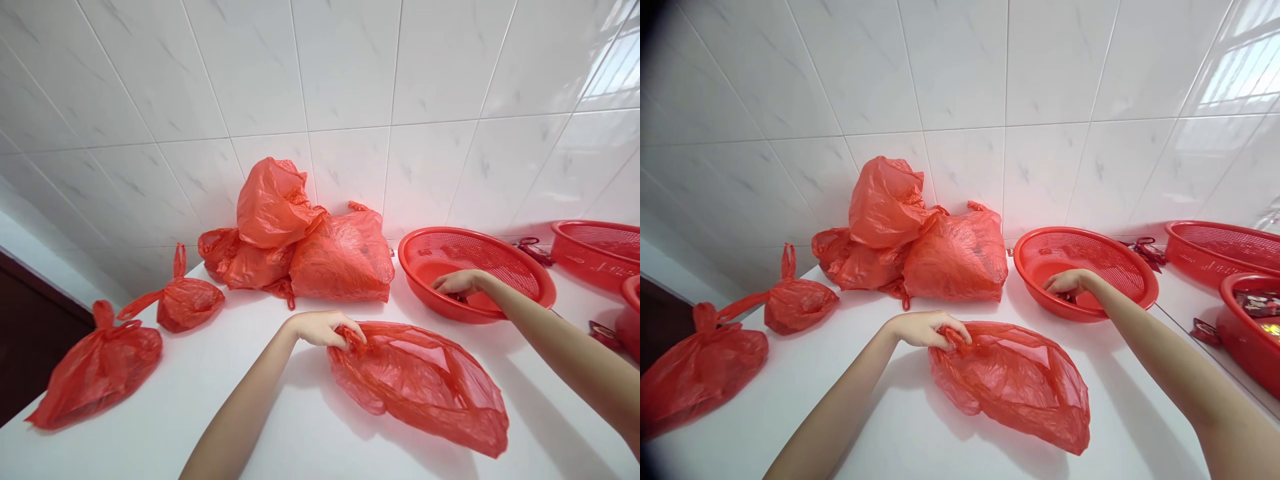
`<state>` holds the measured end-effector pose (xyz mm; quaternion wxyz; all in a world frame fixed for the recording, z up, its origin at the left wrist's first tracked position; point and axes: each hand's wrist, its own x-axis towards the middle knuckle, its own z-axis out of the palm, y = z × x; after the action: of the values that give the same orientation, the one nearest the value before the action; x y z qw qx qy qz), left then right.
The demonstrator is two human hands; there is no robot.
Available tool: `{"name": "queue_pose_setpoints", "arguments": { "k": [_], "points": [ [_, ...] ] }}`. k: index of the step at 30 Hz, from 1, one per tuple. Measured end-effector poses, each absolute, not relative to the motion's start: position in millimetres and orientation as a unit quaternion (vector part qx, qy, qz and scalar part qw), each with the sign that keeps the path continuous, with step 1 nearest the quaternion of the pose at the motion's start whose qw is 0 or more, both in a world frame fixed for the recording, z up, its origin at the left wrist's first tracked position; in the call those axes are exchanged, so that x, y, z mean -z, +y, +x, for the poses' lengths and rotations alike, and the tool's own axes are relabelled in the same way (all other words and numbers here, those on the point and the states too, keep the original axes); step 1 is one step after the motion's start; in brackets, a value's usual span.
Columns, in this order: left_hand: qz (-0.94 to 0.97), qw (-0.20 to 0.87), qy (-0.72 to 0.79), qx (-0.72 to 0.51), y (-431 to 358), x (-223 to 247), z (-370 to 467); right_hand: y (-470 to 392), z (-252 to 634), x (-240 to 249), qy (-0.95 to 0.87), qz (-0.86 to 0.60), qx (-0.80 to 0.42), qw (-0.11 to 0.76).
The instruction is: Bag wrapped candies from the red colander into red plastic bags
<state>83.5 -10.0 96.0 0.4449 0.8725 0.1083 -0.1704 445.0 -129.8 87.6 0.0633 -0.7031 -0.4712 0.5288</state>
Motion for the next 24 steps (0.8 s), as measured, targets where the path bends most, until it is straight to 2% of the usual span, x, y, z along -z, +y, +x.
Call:
{"name": "queue_pose_setpoints", "arguments": {
  "k": [7,13,17,24],
  "points": [
    [0.866,0.458,0.106,0.169,-10.3,-95.7,83.7,-143.1,449.7,-98.6,-0.498,-0.648,-0.57,0.087],
    [0.87,0.456,0.095,0.162,-7.9,-92.2,83.5,-140.7,433.8,-121.9,-0.552,-0.554,-0.623,0.008],
    [0.871,0.456,0.093,0.157,-6.8,-91.6,83.0,-135.9,425.9,-126.6,-0.561,-0.556,-0.613,-0.026],
    [0.876,0.444,0.103,0.159,-9.6,-96.5,83.0,-150.2,412.5,-131.0,-0.59,-0.576,-0.565,0.002]
  ]
}}
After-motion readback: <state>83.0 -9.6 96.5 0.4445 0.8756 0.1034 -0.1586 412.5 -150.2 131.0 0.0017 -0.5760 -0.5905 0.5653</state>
